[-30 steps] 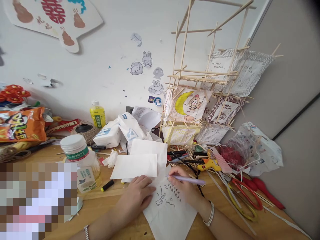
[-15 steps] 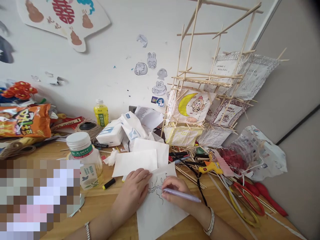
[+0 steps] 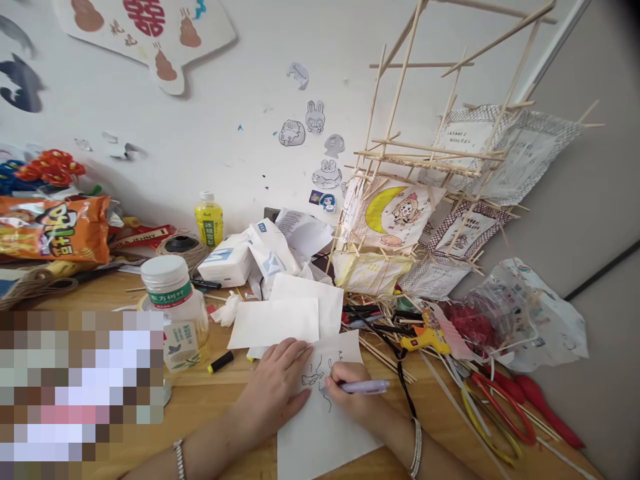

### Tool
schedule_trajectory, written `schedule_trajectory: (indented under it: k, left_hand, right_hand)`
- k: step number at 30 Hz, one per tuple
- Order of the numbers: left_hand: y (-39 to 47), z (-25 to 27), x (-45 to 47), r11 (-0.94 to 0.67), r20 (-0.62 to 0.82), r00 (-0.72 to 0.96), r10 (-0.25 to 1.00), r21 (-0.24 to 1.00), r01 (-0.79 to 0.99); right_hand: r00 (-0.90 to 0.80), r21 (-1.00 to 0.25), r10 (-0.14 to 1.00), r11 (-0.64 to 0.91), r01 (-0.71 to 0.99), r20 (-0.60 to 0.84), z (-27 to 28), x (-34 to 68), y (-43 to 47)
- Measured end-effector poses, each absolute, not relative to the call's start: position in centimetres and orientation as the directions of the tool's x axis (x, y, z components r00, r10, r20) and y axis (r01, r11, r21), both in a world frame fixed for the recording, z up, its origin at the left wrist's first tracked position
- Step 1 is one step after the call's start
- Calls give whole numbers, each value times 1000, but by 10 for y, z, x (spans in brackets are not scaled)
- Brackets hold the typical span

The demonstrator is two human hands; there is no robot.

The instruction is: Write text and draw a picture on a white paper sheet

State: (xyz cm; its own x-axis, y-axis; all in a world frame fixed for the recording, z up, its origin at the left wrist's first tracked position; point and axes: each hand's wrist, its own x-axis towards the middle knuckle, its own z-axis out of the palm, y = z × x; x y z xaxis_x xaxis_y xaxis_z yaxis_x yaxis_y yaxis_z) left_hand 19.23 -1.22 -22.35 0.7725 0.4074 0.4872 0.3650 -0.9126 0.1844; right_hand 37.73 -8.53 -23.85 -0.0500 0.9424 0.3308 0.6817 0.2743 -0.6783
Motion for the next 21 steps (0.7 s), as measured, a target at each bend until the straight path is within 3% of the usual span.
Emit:
schedule_trajectory:
  k: [7, 21]
  left_hand:
    - [-11, -224, 194, -907, 454, 786, 420, 209, 365]
    - [-10, -224, 194, -913, 471, 783, 408, 204, 353]
  right_hand:
    - [-80, -665, 945, 282, 692, 318, -237, 378, -85]
    - [-29, -756, 965, 223, 615, 261, -234, 377, -86]
